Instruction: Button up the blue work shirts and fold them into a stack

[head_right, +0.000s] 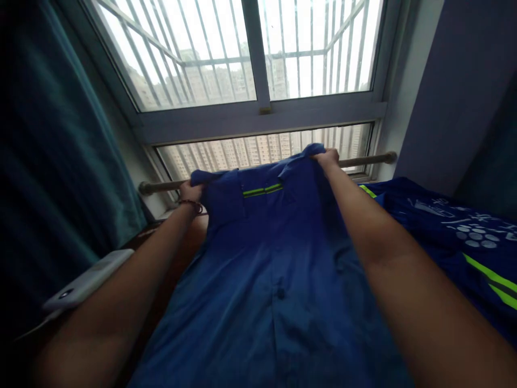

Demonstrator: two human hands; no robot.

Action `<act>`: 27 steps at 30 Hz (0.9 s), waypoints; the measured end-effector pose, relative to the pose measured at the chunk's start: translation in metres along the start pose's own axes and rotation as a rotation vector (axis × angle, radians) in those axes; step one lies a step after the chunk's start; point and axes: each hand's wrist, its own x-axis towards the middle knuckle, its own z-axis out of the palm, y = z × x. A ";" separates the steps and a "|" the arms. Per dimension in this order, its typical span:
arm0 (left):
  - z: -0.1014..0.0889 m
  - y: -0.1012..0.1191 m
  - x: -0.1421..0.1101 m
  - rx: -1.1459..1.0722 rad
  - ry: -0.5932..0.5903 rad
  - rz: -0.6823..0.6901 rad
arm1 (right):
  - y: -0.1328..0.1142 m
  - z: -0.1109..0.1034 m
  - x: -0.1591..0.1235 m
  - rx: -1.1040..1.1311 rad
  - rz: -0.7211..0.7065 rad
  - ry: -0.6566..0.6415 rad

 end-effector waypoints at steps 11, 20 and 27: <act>-0.077 0.016 -0.127 -0.268 -0.369 -0.024 | 0.017 -0.146 -0.128 -0.107 0.077 -0.360; -0.152 0.037 -0.230 0.393 -1.258 0.171 | 0.057 -0.215 -0.226 -0.265 0.189 -0.944; -0.145 0.057 -0.233 0.546 -1.107 0.451 | 0.025 -0.199 -0.228 -0.593 -0.098 -0.939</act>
